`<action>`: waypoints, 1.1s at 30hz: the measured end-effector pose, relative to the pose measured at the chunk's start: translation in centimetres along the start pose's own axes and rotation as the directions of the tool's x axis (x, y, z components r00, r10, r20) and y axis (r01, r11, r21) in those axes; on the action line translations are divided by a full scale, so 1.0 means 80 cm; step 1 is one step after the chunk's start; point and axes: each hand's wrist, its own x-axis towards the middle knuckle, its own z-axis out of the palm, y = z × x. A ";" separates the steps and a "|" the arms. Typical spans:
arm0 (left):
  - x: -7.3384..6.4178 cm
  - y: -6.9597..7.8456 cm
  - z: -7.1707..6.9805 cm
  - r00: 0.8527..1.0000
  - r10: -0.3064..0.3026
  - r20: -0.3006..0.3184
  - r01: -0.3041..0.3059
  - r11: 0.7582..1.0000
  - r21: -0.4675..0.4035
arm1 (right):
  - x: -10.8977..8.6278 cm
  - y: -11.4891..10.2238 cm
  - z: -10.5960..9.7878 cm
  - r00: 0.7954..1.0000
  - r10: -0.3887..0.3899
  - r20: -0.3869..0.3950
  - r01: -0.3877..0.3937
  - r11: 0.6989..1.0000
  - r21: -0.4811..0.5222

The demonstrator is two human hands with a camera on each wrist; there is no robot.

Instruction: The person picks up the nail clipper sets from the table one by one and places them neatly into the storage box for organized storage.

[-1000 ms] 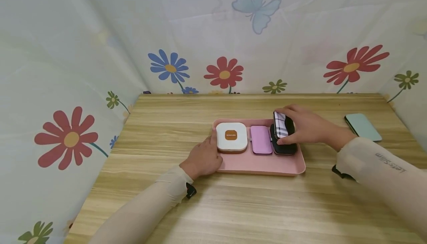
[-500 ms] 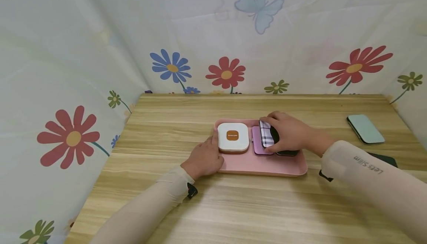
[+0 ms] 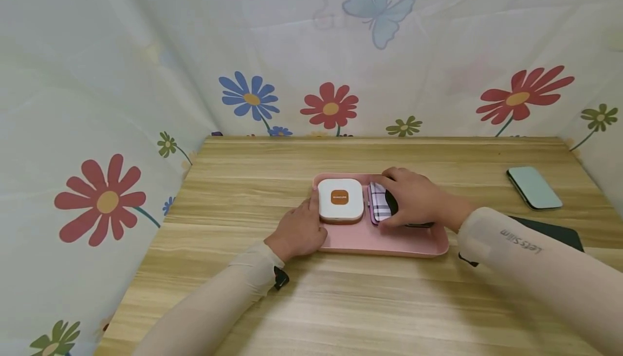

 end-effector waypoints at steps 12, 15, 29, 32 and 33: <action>0.000 0.000 -0.002 1.000 0.002 0.003 -0.002 1.000 0.002 | 0.002 -0.002 0.010 0.999 -0.033 -0.010 0.033 0.997 -0.063; 0.001 -0.001 -0.001 1.000 0.003 0.000 -0.003 1.000 -0.003 | 0.002 -0.001 0.012 0.998 -0.057 -0.014 0.056 0.995 -0.077; 0.000 0.000 -0.002 1.000 -0.001 0.009 0.001 1.000 0.001 | 0.004 -0.003 0.013 0.998 -0.061 -0.019 0.059 0.994 -0.096; 0.000 0.000 -0.003 1.000 -0.002 0.012 0.002 1.000 0.003 | 0.003 -0.002 0.014 0.997 -0.067 -0.023 0.065 0.993 -0.102; 0.000 0.000 -0.003 1.000 -0.002 0.010 0.002 1.000 0.001 | 0.003 -0.001 0.014 0.997 -0.070 -0.027 0.067 0.993 -0.101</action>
